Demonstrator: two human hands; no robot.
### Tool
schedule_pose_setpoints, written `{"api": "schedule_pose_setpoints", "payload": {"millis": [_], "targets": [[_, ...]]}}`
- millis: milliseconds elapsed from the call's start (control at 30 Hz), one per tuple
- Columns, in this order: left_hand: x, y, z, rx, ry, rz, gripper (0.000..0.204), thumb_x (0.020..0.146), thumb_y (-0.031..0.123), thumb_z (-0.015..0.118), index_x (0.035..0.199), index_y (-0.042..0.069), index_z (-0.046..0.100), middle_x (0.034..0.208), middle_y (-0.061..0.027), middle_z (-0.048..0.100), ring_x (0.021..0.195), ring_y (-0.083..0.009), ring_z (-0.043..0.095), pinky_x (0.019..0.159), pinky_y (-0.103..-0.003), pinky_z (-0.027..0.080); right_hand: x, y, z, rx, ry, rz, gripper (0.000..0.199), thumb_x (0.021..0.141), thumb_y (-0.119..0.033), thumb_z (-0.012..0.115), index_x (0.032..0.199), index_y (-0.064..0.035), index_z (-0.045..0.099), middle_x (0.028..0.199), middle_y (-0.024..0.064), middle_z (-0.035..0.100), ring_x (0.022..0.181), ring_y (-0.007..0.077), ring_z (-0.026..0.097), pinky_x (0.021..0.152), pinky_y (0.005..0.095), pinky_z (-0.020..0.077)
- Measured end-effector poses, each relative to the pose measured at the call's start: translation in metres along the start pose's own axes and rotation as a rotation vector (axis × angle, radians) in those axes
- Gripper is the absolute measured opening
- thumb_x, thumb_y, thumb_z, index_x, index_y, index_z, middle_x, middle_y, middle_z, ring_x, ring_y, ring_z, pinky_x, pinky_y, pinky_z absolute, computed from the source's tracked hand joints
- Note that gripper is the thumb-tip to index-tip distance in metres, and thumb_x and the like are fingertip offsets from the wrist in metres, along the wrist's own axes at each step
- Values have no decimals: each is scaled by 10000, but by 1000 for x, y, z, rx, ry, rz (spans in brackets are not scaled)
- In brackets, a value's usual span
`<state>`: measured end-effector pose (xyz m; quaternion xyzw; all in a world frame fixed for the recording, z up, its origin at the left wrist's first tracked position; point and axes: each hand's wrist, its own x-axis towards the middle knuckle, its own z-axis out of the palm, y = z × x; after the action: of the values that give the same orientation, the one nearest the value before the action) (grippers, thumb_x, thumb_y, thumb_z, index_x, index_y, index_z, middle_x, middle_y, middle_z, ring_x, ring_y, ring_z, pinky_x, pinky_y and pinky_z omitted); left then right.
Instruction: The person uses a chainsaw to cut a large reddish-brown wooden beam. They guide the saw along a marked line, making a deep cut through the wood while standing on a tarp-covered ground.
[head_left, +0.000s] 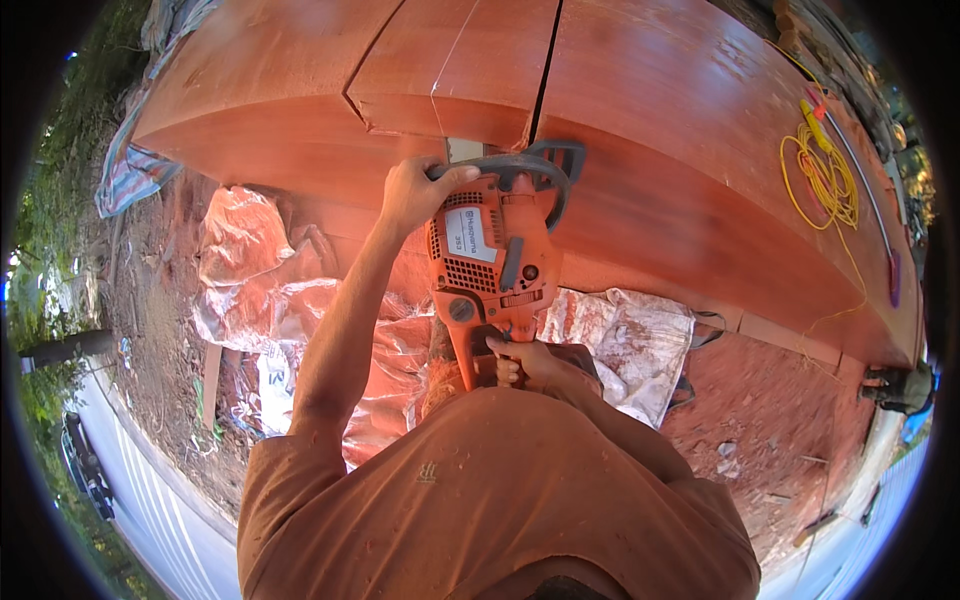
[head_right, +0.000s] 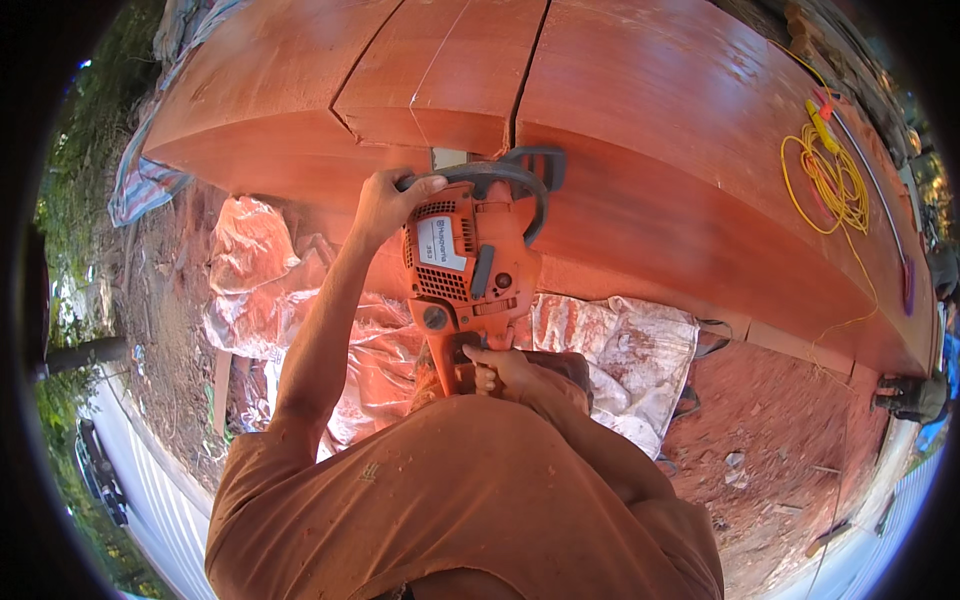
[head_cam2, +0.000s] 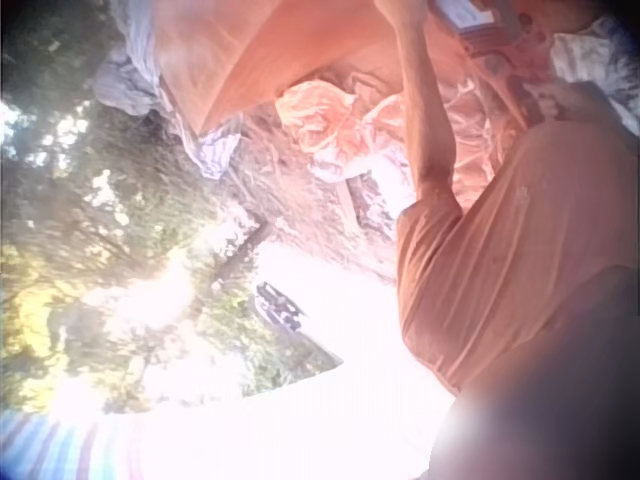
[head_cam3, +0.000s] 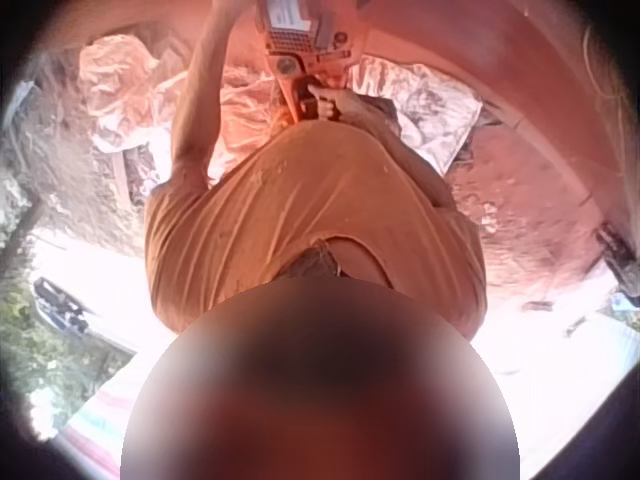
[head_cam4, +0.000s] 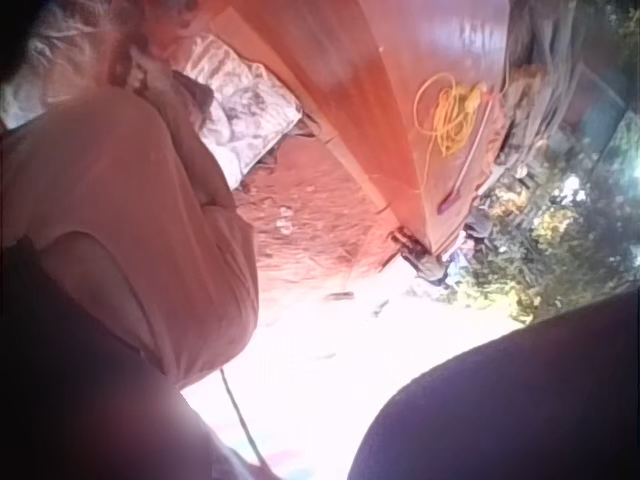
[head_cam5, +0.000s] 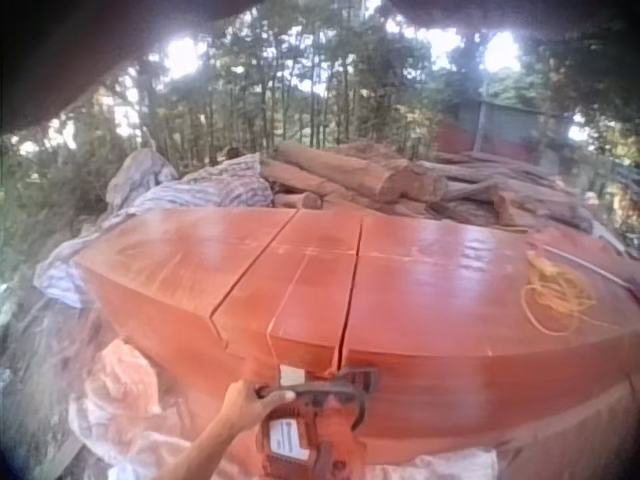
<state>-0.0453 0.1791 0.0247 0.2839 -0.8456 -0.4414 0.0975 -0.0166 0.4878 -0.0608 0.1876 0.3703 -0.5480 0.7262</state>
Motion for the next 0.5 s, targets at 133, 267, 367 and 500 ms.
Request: {"api": "schedule_pose_setpoints", "payload": {"millis": [133,267,367,500], "targets": [[0,-5,-5,-6,-13,-8,605,814,565,792,763,-31,702,586,-76,608,538,-152,617,499,-321,488,6,8,5,12,6,0,411,968,-314,715,687,-143,468,522,-24,395,455,129,363,497,316,350],[1,-7,-10,-14,-24,-6,600,814,565,790,762,-26,700,587,-72,605,540,-151,613,500,-324,485,17,12,9,0,-14,-36,410,966,-321,718,696,-141,467,524,-24,395,457,131,370,498,317,355],[0,-8,-14,-11,-32,17,600,812,567,792,764,-24,700,588,-71,604,546,-153,613,505,-326,485,21,16,12,-6,-1,-55,403,964,-319,720,706,-138,469,527,-26,392,462,130,377,500,316,360],[1,-6,-17,-20,-44,17,615,791,587,800,762,-23,722,573,-78,620,549,-169,630,529,-347,497,21,18,18,7,-26,-51,386,961,-312,724,725,-133,477,528,-29,387,466,124,385,500,309,364]]}}
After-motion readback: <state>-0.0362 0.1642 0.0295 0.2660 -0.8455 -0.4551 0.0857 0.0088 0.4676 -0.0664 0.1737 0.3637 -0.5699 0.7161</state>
